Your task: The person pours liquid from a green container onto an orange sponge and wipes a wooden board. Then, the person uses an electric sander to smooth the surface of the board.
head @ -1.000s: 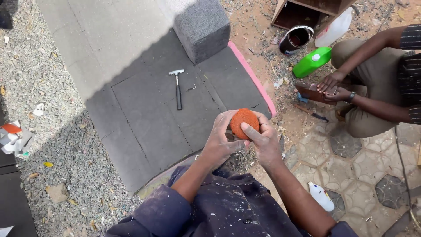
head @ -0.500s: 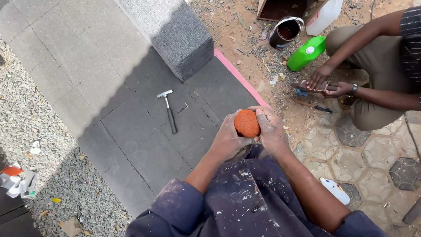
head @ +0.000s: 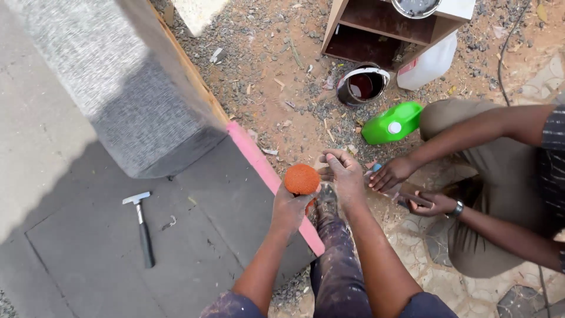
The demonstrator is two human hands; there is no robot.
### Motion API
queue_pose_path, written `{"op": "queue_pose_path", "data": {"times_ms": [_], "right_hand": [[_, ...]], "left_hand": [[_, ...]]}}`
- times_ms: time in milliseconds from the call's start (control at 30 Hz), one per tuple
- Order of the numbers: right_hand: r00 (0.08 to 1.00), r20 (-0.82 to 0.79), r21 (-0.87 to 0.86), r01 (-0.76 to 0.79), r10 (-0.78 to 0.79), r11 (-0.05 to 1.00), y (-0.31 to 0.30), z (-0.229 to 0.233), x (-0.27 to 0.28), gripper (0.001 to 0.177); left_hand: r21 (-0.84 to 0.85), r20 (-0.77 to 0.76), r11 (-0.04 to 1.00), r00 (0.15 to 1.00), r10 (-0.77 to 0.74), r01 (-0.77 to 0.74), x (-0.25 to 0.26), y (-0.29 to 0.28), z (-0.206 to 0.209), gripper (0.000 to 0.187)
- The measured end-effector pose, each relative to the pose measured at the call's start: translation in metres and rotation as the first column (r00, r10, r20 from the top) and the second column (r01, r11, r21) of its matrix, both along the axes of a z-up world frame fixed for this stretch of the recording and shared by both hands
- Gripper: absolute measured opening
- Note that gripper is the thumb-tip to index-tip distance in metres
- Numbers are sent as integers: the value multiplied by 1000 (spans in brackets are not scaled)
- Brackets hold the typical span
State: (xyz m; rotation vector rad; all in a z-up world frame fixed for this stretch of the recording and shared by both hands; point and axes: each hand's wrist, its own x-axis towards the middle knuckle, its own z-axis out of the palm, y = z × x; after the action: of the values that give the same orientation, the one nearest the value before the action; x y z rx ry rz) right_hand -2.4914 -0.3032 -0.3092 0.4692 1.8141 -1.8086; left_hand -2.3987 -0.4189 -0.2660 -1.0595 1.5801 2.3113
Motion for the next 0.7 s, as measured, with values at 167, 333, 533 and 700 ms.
{"op": "queue_pose_path", "data": {"times_ms": [167,333,533,700], "right_hand": [[983,-54,215,184,-176,959,80,-166,-138,32],[967,-158,465,250,-198,849,147,-297,-231,50],[962,-59,829,195,-265,525,218,-425,-280,90],[883,-160,546,451,-441,706,226,-420,-293,70]], "left_hand": [[65,66,998,998,21,-25,-122,83,-173,16],[143,96,989,995,-41,27,-217,151,-298,29],[170,253,978,954,-163,122,-271,209,-358,57],[208,233,960,943,-236,189,-282,208,-355,58]]}}
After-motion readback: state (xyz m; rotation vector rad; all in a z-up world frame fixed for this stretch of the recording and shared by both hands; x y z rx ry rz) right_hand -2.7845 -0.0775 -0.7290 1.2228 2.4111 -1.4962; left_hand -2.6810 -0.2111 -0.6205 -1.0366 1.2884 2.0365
